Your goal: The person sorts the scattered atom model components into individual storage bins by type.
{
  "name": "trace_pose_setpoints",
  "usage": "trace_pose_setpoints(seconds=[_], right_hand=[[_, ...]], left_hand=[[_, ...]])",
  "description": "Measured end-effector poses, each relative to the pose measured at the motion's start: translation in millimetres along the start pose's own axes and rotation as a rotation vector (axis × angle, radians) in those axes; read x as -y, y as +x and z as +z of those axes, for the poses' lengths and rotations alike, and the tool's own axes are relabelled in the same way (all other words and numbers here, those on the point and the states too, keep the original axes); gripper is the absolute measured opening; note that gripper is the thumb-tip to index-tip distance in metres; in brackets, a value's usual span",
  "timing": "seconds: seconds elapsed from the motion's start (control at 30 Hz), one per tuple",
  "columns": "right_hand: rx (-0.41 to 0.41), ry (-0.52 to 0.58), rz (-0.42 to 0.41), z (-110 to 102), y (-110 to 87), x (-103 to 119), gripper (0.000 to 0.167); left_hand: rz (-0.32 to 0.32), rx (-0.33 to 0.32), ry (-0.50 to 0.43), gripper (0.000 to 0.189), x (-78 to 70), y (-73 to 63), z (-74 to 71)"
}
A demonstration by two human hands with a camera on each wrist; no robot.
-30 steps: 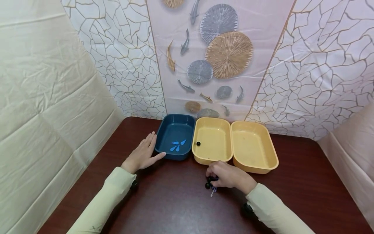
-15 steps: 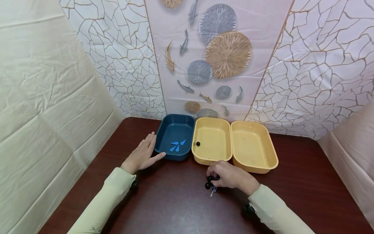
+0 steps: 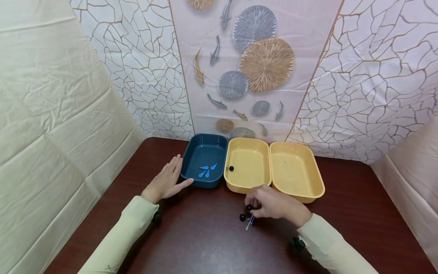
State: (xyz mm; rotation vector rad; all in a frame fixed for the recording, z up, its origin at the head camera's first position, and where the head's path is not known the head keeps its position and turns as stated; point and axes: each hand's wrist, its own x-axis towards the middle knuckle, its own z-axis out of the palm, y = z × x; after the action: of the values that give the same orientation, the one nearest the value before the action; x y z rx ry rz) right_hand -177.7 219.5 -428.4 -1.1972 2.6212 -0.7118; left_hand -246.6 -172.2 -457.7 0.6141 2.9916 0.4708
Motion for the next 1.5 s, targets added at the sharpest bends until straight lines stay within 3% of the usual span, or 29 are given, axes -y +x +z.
trace_pose_setpoints(seconds=[0.23,0.57,0.8,1.07,1.5], right_hand=[[-0.025,-0.020,-0.028,-21.4,1.4,3.6,0.012],[-0.090,-0.113,0.004,-65.1,11.5,9.8,0.011],[-0.095,-0.134,0.014,-81.6,22.5,7.7,0.011],[-0.107,-0.111,0.033,-88.4,40.0,1.4,0.013],[-0.110,-0.069,0.064,-74.6,65.4,-29.0,0.013]], left_hand=[[-0.005,0.005,0.000,0.101,1.4,0.1,0.7],[0.005,-0.003,0.016,0.103,4.2,1.7,3.6],[0.004,-0.006,0.023,0.104,5.2,2.3,3.6],[0.002,-0.003,0.028,0.103,3.3,2.6,2.7],[0.035,-0.022,0.085,0.101,1.5,2.8,-5.1]])
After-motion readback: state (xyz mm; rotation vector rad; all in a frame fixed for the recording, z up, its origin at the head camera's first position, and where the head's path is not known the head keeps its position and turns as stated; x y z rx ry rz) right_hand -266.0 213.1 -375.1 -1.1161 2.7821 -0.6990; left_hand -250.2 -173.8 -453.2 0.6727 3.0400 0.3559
